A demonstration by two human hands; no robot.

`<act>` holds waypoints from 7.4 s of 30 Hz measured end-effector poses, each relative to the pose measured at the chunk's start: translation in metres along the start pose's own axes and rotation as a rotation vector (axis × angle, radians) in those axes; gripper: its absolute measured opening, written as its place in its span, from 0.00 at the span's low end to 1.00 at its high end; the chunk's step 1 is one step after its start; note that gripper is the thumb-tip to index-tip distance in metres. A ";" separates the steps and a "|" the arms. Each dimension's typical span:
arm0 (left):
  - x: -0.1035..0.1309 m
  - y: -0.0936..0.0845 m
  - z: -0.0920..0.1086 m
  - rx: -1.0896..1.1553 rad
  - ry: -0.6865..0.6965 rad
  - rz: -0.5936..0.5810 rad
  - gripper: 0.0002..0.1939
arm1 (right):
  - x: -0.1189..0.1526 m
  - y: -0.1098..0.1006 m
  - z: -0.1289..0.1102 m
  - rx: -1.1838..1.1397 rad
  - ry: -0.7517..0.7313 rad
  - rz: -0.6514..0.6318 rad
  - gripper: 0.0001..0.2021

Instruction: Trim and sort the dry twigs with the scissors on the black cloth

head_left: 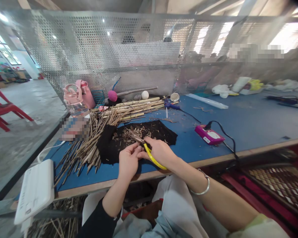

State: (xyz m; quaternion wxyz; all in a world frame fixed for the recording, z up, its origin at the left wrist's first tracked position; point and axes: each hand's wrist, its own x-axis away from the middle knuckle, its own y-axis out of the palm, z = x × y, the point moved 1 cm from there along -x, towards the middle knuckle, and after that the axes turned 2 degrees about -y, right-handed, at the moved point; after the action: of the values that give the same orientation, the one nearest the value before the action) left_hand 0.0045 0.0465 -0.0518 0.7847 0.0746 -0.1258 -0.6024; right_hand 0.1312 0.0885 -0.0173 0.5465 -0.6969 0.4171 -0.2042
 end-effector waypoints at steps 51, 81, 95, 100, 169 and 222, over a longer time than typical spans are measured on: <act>-0.048 0.005 0.033 -0.440 0.132 -0.013 0.11 | -0.065 -0.005 0.037 -0.224 -0.260 -0.009 0.38; -0.051 0.003 0.035 -0.473 0.208 -0.015 0.11 | -0.068 0.005 0.039 -0.187 -0.293 0.083 0.40; -0.052 0.001 0.034 -0.506 0.257 -0.019 0.11 | -0.069 -0.003 0.038 -0.218 -0.241 0.001 0.28; -0.053 0.000 0.029 -0.414 0.167 -0.011 0.12 | -0.070 0.000 0.043 -0.128 -0.329 0.054 0.40; -0.068 0.006 0.035 -0.307 0.367 0.079 0.13 | -0.084 -0.003 0.046 -0.266 -0.447 0.164 0.45; -0.074 0.004 0.035 -0.512 0.487 -0.011 0.16 | -0.086 0.001 0.044 -0.185 -0.418 0.338 0.34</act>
State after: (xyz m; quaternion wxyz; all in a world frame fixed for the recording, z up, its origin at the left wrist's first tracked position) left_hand -0.0199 0.1202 -0.0247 0.7816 0.0176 0.2206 -0.5832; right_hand 0.1145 0.1836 -0.0171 0.5810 -0.6913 0.4226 0.0773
